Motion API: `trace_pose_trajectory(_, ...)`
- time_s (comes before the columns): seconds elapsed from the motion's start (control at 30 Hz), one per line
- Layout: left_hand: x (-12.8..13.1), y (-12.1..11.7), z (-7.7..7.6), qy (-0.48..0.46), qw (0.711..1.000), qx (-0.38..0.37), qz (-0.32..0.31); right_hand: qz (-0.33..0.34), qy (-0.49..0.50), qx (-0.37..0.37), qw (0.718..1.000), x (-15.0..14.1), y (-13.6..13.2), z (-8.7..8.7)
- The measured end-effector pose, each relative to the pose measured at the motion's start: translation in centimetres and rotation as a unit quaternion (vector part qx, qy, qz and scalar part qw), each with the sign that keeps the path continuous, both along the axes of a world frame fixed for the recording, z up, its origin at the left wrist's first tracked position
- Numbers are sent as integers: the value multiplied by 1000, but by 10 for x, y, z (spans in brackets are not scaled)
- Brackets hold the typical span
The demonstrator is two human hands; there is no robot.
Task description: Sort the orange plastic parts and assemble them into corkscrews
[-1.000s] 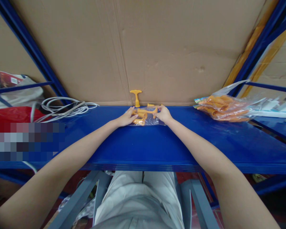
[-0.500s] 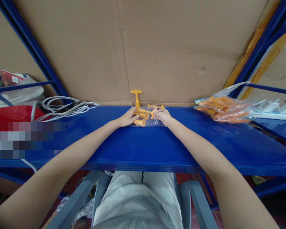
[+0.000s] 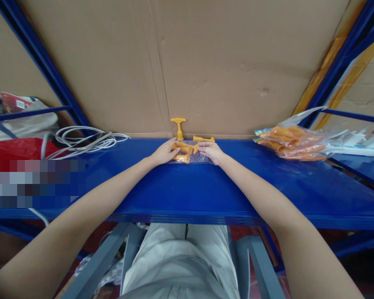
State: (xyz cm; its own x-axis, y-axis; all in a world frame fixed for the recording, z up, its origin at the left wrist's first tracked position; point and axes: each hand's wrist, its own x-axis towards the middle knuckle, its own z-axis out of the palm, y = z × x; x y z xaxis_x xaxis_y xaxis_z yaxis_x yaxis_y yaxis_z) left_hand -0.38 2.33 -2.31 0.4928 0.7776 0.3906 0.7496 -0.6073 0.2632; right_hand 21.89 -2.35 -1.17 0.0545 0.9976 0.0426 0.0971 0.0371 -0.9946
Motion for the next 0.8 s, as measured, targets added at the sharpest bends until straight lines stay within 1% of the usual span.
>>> trace_pose_trajectory(0.1, 2, -3, 1, -18, 1000, 5, -13, -14, -11, 11, 1000, 0, 2, -3)
trace_pose_trajectory(0.2, 4, -6, 1, -17, 1000, 0, -20, -36, -13, 1, 999, 1, 4, -5)
trace_pose_trajectory(0.3, 6, -7, 1, -6, 1000, -7, -26, -16, -43, -7, 999, 1, 3, -4)
trace_pose_trajectory(0.4, 6, -7, 1, -3, 999, -2, -32, 2, -98, 8, 995, 1, 0, -2)
trace_pose_trajectory(0.47, 6, -7, 1, -4, 999, 5, -35, 5, -118, 16, 993, 0, -3, 0)
trace_pose_trajectory(0.53, 6, -6, 1, 0, 999, 7, -39, 1, -106, 12, 994, -1, -4, 0)
trace_pose_trajectory(0.63, 5, -4, 1, 15, 999, -2, -42, -8, -57, -4, 998, -3, -5, 1)
trace_pose_trajectory(0.8, 4, 3, 1, 31, 997, -44, -58, 1, -20, -15, 1000, 0, -2, 6)
